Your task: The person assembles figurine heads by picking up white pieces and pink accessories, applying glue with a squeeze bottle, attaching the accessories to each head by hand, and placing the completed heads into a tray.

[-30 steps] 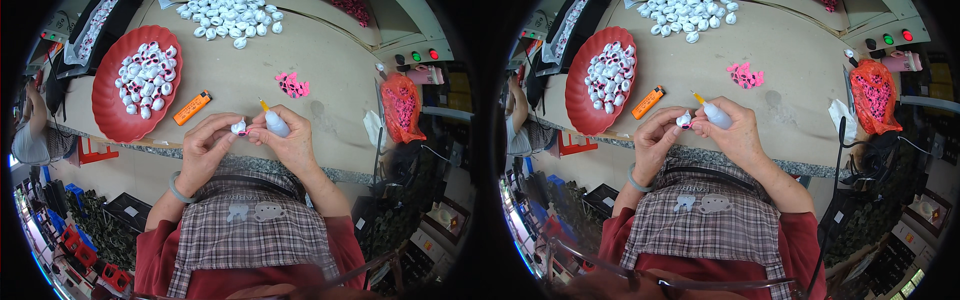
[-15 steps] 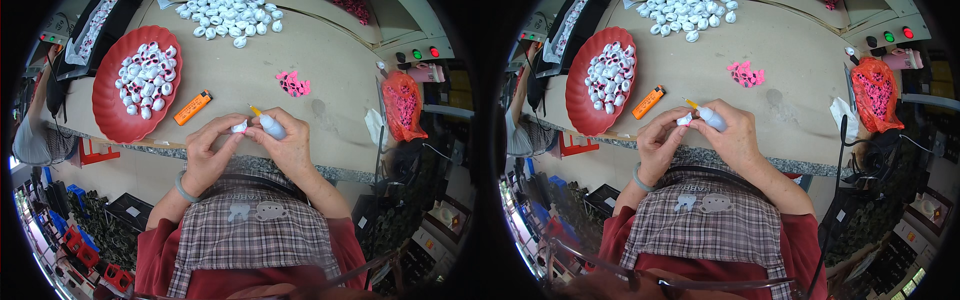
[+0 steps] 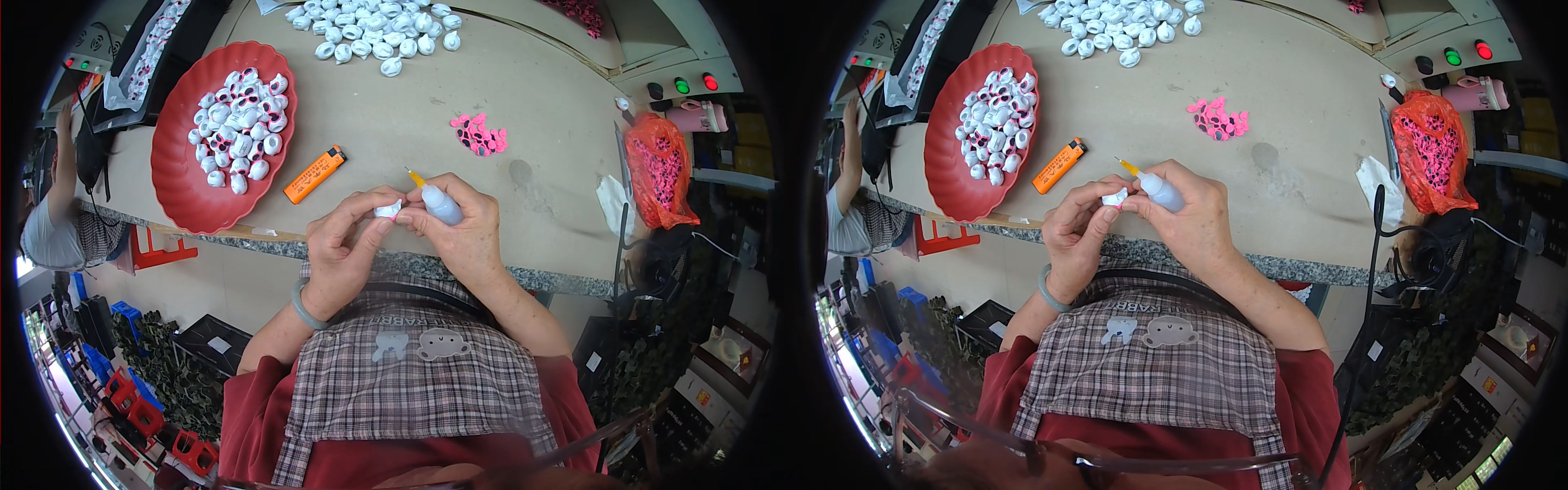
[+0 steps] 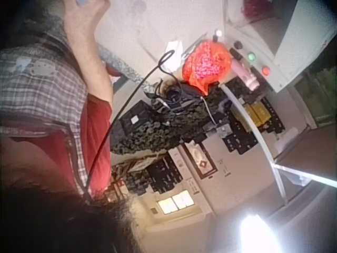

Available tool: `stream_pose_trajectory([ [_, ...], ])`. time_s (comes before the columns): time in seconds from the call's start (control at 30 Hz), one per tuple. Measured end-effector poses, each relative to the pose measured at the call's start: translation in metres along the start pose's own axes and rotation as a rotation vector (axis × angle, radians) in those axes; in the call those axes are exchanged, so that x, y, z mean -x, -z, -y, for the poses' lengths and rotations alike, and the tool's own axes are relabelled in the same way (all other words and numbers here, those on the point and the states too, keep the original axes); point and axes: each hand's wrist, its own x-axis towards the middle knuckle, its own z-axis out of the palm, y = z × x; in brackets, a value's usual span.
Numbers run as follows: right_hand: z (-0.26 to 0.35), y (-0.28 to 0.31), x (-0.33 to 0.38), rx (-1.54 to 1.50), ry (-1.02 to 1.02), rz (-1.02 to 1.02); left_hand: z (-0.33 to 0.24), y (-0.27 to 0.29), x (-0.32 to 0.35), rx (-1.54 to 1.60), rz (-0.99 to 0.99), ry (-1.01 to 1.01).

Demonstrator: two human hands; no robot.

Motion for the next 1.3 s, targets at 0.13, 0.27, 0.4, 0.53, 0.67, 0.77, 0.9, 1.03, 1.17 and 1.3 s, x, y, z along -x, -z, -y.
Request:
stream_pose_trajectory([
  [0.13, 0.0, -0.001, 0.0, -0.011, 0.046, -0.003, 0.002, -0.001, 0.001, 0.047, -0.015, 0.022],
  [0.27, 0.004, 0.005, 0.0, -0.261, -0.073, 0.054, -0.009, -0.004, -0.003, 0.358, -0.08, 0.219],
  [0.4, 0.002, 0.005, -0.001, -0.202, 0.109, 0.057, 0.002, 0.003, -0.004, 0.357, -0.004, 0.213],
  [0.53, -0.004, 0.002, 0.001, -0.085, 0.21, 0.047, 0.004, 0.002, -0.002, 0.221, 0.026, 0.021],
  [0.67, -0.005, 0.001, 0.004, -0.083, 0.279, 0.062, -0.005, 0.002, 0.002, -0.02, 0.035, -0.061],
  [0.77, -0.005, 0.001, 0.005, -0.137, 0.267, 0.061, -0.006, 0.001, 0.003, -0.07, 0.028, -0.093],
  [0.9, -0.008, 0.001, 0.006, -0.177, 0.248, 0.067, -0.008, 0.001, 0.002, -0.108, 0.027, -0.11],
  [1.03, -0.008, 0.001, 0.005, -0.206, 0.209, 0.081, -0.004, 0.0, 0.002, -0.054, 0.025, -0.069],
  [1.17, -0.011, 0.001, 0.001, -0.258, 0.154, 0.13, 0.006, 0.004, 0.0, 0.211, 0.004, 0.053],
  [1.3, -0.002, 0.011, -0.003, -0.439, -0.028, 0.198, 0.003, 0.009, -0.001, 0.548, 0.043, 0.27],
])
